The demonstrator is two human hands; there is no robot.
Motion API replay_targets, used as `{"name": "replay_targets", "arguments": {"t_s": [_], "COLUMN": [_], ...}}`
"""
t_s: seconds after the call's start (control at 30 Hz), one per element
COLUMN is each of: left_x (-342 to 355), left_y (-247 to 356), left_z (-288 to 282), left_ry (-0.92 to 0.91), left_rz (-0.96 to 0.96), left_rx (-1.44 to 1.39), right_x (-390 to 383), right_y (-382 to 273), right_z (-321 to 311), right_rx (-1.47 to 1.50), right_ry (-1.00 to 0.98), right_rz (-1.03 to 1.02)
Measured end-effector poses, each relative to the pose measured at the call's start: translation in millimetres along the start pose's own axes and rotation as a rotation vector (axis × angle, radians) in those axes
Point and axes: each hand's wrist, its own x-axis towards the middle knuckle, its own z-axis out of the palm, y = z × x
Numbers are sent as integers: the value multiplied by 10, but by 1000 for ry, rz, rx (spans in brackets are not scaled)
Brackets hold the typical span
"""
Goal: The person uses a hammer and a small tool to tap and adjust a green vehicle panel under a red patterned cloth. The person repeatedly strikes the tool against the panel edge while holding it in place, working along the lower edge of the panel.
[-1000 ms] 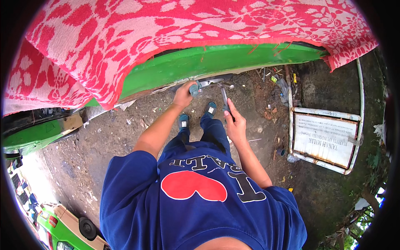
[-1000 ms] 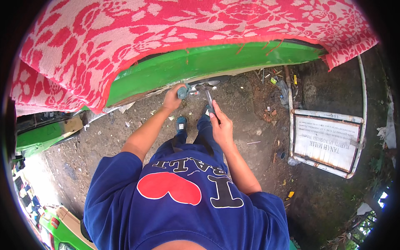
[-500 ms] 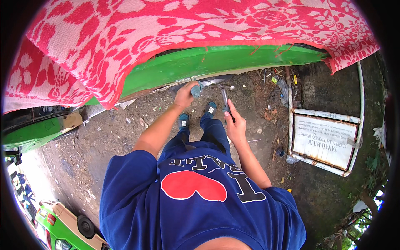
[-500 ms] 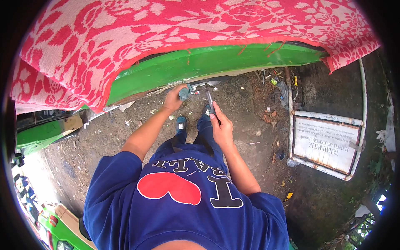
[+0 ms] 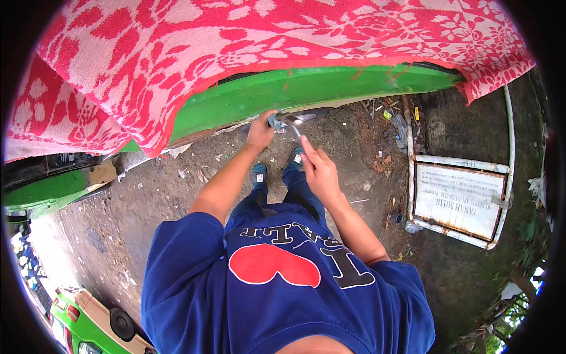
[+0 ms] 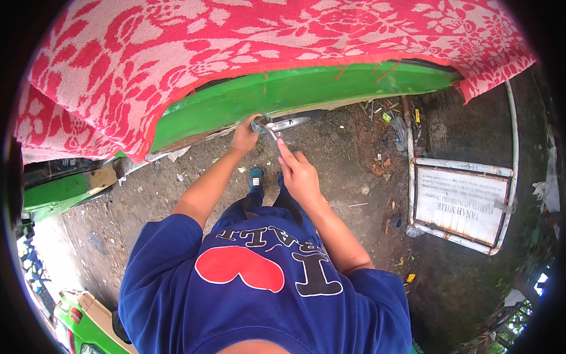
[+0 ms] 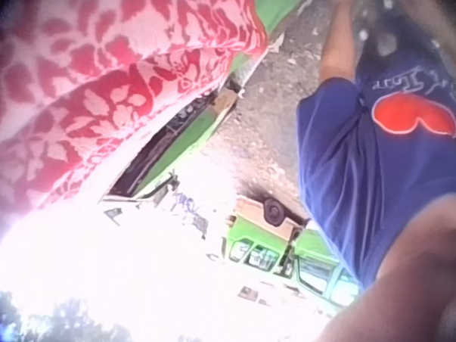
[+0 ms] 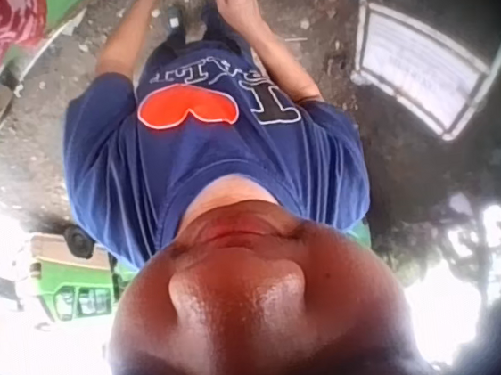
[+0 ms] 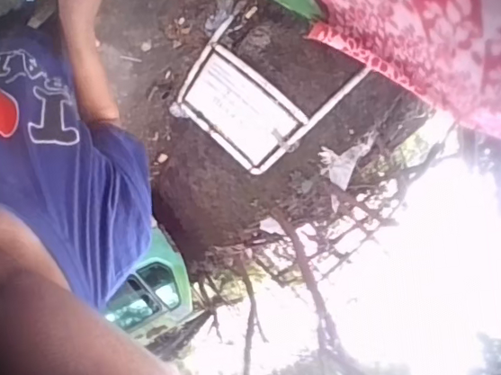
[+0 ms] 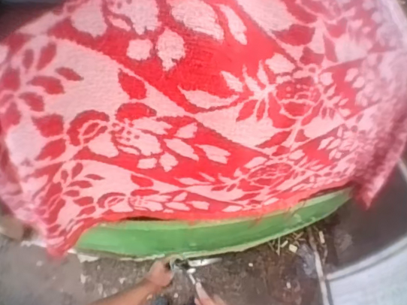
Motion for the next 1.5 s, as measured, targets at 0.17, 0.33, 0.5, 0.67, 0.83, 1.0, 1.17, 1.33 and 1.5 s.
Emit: {"name": "replay_targets", "arguments": {"t_s": [0.17, 0.33, 0.5, 0.67, 0.83, 1.0, 1.17, 1.33, 1.5], "left_x": [61, -159, -369, -345, -283, -279, -250, -230, -207], "left_y": [-17, 26, 132, 171, 140, 90, 104, 115, 154], "left_z": [-1, 18, 64, 46, 47, 60, 60, 56, 51], "left_ry": [-3, -89, -135, -69, -59, -44, -38, -33, -41], "left_rz": [-8, 129, 210, 202, 191, 201, 186, 204, 177], "left_rx": [85, 43, 56, 102, 123, 118, 110, 116, 109], "right_x": [249, 160, -104, -319, -398, -437, -435, -416, -401], "right_y": [186, 186, 266, 363, 380, 385, 403, 371, 377], "right_z": [94, -197, -221, -211, -241, -272, -253, -269, -260], "right_rx": [55, 179, 196, 176, 160, 189, 190, 192, 199], "right_ry": [64, 145, 98, 97, 99, 65, 95, 71, 79], "right_rz": [40, 97, 241, 229, 220, 317, 280, 334, 327]}}
